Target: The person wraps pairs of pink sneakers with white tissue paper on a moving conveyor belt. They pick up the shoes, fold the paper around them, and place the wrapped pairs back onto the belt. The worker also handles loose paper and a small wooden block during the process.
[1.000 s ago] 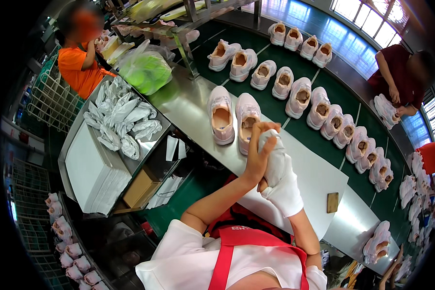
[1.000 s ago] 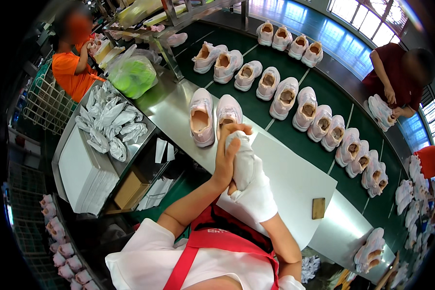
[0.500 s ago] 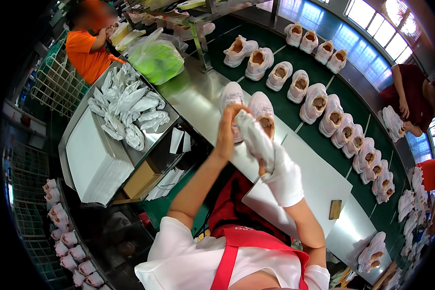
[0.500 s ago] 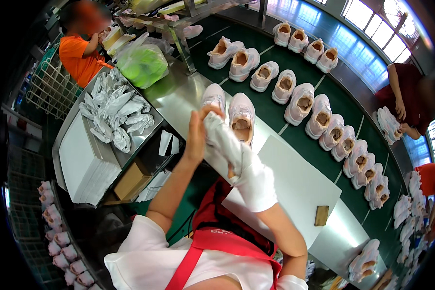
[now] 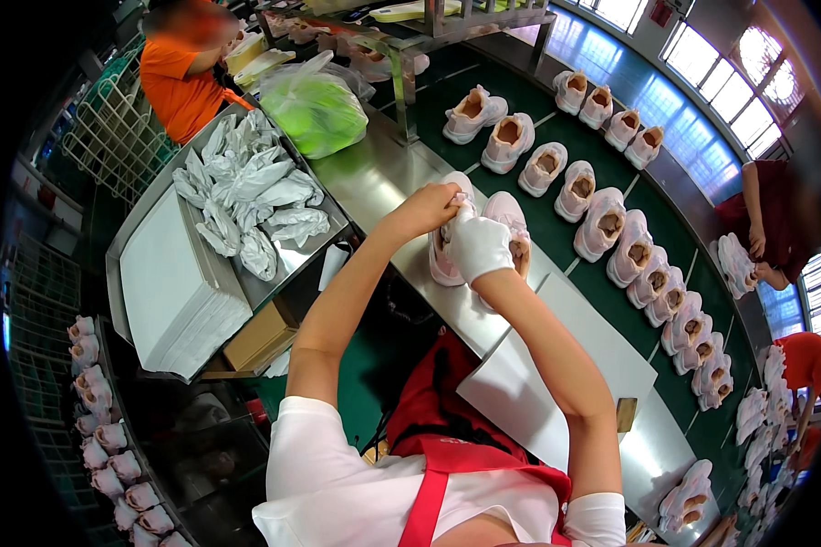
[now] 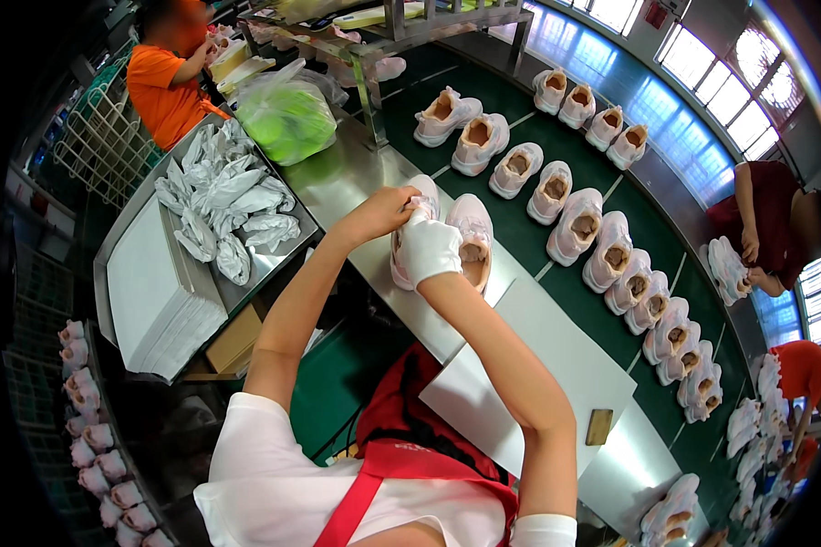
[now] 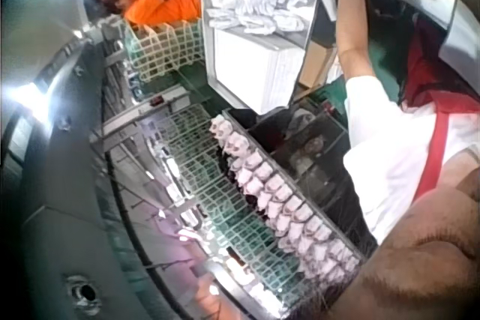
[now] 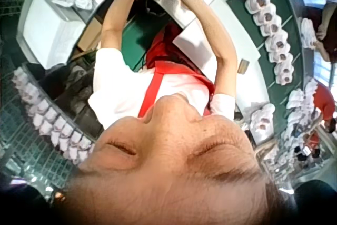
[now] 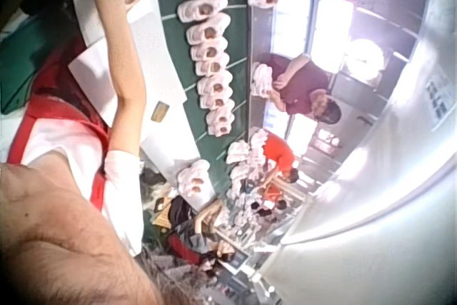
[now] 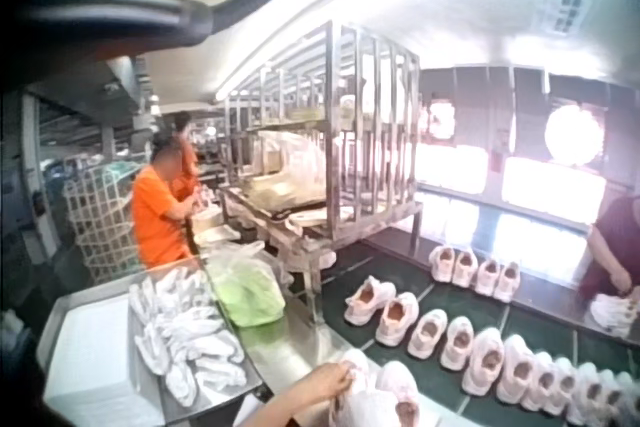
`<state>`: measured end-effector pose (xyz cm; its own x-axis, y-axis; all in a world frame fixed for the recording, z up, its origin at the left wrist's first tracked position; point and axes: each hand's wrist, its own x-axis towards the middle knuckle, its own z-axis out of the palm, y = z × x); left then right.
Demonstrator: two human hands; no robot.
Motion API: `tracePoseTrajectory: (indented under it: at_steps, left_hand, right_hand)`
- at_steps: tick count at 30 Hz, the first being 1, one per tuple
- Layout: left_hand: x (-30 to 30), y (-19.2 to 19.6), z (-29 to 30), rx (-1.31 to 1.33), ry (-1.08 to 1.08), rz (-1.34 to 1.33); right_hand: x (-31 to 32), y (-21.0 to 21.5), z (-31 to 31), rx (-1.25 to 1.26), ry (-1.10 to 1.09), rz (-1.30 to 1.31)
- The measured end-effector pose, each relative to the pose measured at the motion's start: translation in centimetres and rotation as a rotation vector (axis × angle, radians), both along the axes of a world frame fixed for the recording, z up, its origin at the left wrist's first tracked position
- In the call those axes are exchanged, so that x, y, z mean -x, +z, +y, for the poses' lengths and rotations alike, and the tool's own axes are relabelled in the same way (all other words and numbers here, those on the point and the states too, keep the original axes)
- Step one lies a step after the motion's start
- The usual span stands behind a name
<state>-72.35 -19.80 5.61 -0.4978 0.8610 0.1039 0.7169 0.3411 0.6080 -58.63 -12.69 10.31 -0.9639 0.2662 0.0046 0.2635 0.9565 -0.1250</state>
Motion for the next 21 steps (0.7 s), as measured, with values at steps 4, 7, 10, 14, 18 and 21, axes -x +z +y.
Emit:
tracePoseTrajectory:
  at_steps: [4, 7, 10, 14, 18, 21]
  left_hand:
    - [0.3, 0.7, -0.2, 0.035, -0.046, -0.06]
    - [0.6, 0.2, 0.2, 0.032, -0.046, -0.032]
    - [0.2, 0.6, -0.3, 0.01, -0.025, -0.118]
    - [0.3, 1.0, -1.7, 0.087, -0.09, -0.172]
    - [-0.8, 0.6, -1.6, 0.053, -0.129, -0.17]
    - [-2.3, -2.5, -1.2, -0.147, 0.097, 0.1]
  right_hand:
    - [0.6, 1.6, 1.0, 0.095, 0.182, -0.234]
    - [2.2, -1.5, 0.4, -0.091, 0.187, -0.181]
    - [3.0, -2.8, 0.0, -0.115, 0.132, -0.175]
    - [0.6, -0.5, 1.0, 0.154, -0.02, -0.056]
    - [0.6, -0.6, 1.4, 0.141, 0.009, 0.309]
    - [4.5, -5.8, 1.3, -0.002, -0.05, 0.287]
